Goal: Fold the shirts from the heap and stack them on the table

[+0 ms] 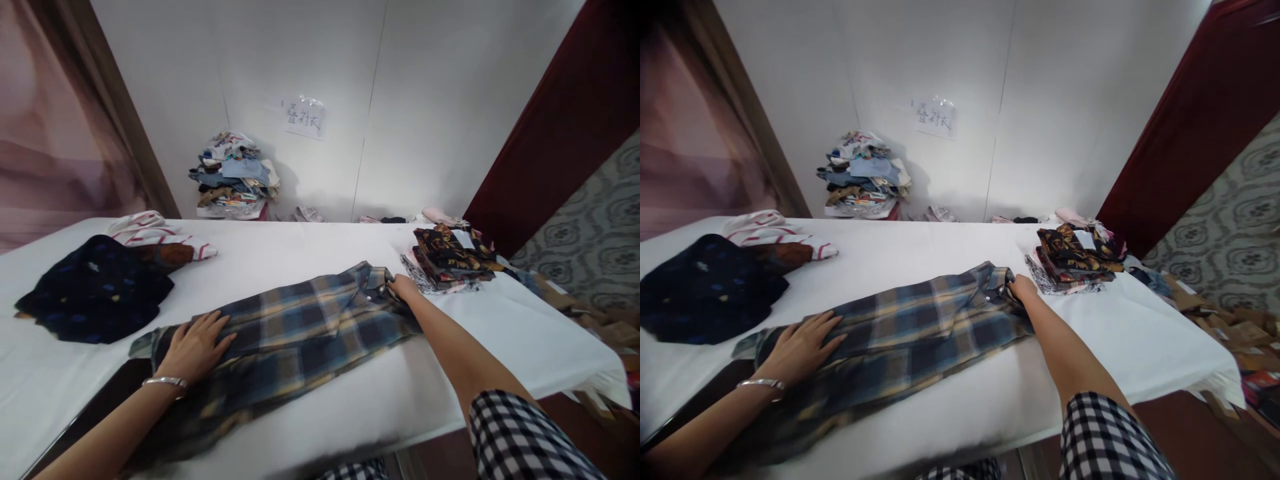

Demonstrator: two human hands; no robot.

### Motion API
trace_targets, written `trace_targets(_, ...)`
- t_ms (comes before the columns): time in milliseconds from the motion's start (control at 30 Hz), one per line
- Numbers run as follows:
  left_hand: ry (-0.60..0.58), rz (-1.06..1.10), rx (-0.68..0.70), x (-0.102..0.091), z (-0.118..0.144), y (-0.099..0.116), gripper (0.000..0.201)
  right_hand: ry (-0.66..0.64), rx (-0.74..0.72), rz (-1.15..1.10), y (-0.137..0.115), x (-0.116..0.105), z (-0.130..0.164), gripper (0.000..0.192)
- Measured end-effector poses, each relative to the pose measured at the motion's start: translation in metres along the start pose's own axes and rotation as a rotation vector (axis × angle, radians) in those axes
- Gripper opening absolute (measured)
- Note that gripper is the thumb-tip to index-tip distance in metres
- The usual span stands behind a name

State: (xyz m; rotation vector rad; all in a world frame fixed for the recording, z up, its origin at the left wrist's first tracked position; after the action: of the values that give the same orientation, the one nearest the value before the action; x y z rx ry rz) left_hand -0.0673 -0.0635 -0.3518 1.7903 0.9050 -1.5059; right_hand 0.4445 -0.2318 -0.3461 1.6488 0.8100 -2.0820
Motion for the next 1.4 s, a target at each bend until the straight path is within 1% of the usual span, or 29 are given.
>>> trace_targets(67, -0.013, -0.008, -0.014, 0.003, -0.001, -0.001, 0.049, 0.015, -0.041, 0.001, -0.002, 0.0, 0.0, 0.036)
trace_targets(167, -0.038, -0.025, 0.009, 0.001, -0.005, 0.006, 0.05, 0.088, -0.052, 0.028, 0.013, -0.016, -0.003, 0.035)
trace_targets(233, -0.074, -0.022, 0.051, -0.003, -0.009, 0.021, 0.052, 0.16, -0.022, 0.058, 0.033, -0.033, -0.008, 0.037)
trace_targets(300, -0.123, -0.011, 0.099, -0.006, -0.013, 0.043, 0.052, 0.214, 0.013, 0.093, 0.054, -0.048, -0.013, 0.039)
trace_targets(367, -0.166, 0.002, 0.122, -0.009, -0.015, 0.063, 0.051, 0.216, 0.035, 0.125, 0.071, -0.054, -0.016, 0.04)
trace_targets(433, -0.178, 0.027, 0.123, -0.013, -0.013, 0.072, 0.048, 0.234, 0.001, 0.154, 0.074, -0.053, -0.015, 0.039)
trace_targets(467, -0.164, 0.045, 0.114, -0.015, -0.01, 0.072, 0.046, 0.277, -0.054, 0.159, 0.069, -0.052, -0.012, 0.038)
trace_targets(533, -0.095, 0.081, 0.06, -0.023, -0.003, 0.061, 0.041, 0.413, -0.254, 0.127, 0.044, -0.047, 0.0, 0.039)
trace_targets(600, -0.009, 0.122, -0.058, -0.034, 0.009, 0.042, 0.038, 0.506, -0.526, 0.02, 0.003, -0.038, 0.021, 0.042)
trace_targets(633, 0.029, 0.154, -0.14, -0.038, 0.016, 0.032, 0.038, 0.511, -0.658, -0.052, -0.021, -0.032, 0.035, 0.044)
trace_targets(700, 0.066, 0.251, -0.322, -0.045, 0.03, 0.017, 0.043, 0.455, -0.868, -0.18, -0.069, -0.014, 0.067, 0.05)
trace_targets(733, 0.054, 0.316, -0.412, -0.045, 0.037, 0.013, 0.047, 0.405, -0.932, -0.216, -0.091, -0.002, 0.083, 0.053)
trace_targets(767, 0.024, 0.379, -0.491, -0.044, 0.042, 0.011, 0.051, 0.336, -0.969, -0.223, -0.111, 0.011, 0.098, 0.055)
trace_targets(800, -0.013, 0.431, -0.555, -0.041, 0.046, 0.011, 0.054, 0.241, -0.987, -0.204, -0.129, 0.026, 0.111, 0.058)
trace_targets(867, -0.068, 0.492, -0.63, -0.034, 0.05, 0.014, 0.057, 0.021, -0.995, -0.111, -0.153, 0.057, 0.13, 0.063)
trace_targets(933, -0.06, 0.502, -0.665, -0.029, 0.047, 0.019, 0.056, -0.14, -0.983, -0.011, -0.165, 0.078, 0.14, 0.065)
trace_targets(1000, -0.043, 0.512, -0.688, -0.024, 0.041, 0.024, 0.053, -0.212, -0.954, 0.04, -0.168, 0.085, 0.144, 0.066)
trace_targets(1033, -0.044, 0.525, -0.696, -0.022, 0.037, 0.026, 0.051, -0.217, -0.936, 0.039, -0.169, 0.084, 0.145, 0.067)
trace_targets(1100, -0.053, 0.561, -0.707, -0.019, 0.03, 0.033, 0.047, -0.188, -0.927, 0.019, -0.17, 0.08, 0.15, 0.068)
trace_targets(1200, -0.071, 0.624, -0.719, -0.018, 0.02, 0.042, 0.041, -0.15, -0.985, 0.016, -0.174, 0.079, 0.165, 0.067)
trace_targets(1300, -0.08, 0.701, -0.718, -0.018, 0.015, 0.047, 0.033, -0.2, -1.012, 0.024, -0.175, 0.087, 0.178, 0.066)
trace_targets(1400, -0.046, 0.774, -0.696, -0.026, 0.012, 0.052, 0.034, -0.208, -1.002, -0.042, -0.174, 0.09, 0.182, 0.064)
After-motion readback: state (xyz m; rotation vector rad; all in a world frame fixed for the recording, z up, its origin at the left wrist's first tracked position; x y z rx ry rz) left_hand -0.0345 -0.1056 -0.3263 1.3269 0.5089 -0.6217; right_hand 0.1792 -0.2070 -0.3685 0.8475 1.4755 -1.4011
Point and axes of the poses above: each hand's wrist, its own z-axis away from the middle knuckle, its own x-axis out of the palm, y = z × x, the point moved 4 cm from there along -z, towards the middle knuckle, and after that the axes turned 5 degrees about -z, right-handed, at the moved point
